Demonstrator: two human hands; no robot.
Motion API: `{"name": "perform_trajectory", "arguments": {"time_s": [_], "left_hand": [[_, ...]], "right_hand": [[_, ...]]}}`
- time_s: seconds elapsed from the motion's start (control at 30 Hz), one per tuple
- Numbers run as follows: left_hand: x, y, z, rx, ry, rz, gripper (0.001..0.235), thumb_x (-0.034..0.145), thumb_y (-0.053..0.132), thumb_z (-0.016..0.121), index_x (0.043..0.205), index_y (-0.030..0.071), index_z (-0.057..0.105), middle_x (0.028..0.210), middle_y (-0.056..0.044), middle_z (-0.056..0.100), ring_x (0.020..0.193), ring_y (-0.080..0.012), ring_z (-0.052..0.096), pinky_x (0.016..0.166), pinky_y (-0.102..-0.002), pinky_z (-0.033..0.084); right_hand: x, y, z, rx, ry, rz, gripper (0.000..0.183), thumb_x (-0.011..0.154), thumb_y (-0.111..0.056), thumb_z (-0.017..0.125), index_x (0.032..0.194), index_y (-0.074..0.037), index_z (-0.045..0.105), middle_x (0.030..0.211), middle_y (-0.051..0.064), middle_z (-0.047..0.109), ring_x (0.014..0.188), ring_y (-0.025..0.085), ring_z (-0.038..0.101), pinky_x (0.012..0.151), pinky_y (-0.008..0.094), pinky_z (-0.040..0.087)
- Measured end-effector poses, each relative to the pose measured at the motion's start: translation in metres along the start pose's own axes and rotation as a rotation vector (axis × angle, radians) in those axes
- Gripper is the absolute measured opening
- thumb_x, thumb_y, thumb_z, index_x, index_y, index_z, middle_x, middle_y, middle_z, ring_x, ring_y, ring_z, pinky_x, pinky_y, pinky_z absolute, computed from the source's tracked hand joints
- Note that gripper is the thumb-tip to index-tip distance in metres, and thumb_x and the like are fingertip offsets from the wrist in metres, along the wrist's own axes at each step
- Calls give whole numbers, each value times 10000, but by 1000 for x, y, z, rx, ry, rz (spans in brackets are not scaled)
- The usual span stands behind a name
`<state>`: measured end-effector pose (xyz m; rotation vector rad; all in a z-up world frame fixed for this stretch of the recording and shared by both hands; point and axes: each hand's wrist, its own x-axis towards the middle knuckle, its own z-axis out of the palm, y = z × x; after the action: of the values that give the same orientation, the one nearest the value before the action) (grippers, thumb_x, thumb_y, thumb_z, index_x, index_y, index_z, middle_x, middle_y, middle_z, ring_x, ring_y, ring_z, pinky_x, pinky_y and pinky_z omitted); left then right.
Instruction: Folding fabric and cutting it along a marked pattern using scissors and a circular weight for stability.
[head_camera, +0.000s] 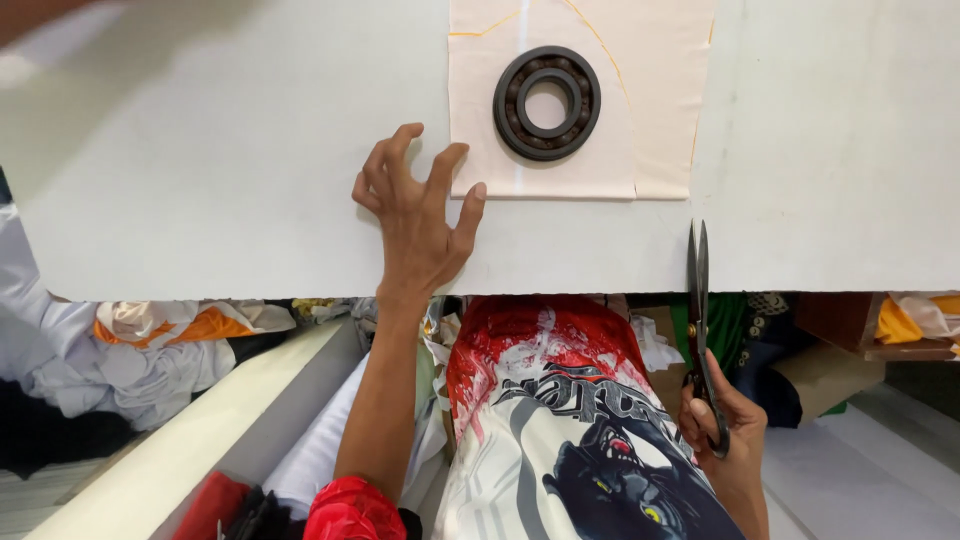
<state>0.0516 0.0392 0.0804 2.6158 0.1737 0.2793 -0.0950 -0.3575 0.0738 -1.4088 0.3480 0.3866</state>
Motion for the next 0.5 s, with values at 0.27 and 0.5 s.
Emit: {"name": "perform_trajectory", "arguments": {"time_s": [0.27,0.5], "left_hand": [[-23,38,8,-123,133,20,353,1040,352,511,1248,112,663,1079,-121,566,1066,-294,519,955,-465,346],[-44,93,-5,-814,-382,-531,854,945,310,623,1630,96,158,869,19,632,493,-74,442,517,-270,429]], "right_hand": [[-8,15,-11,34,83,106,785,866,-42,599,1603,-12,330,667,72,323,551,173,256,482,377,231],[-7,9,6,34,37,17,742,887,-77,619,1584,-31,368,652,62,368,521,136,299,458,287,254]]}}
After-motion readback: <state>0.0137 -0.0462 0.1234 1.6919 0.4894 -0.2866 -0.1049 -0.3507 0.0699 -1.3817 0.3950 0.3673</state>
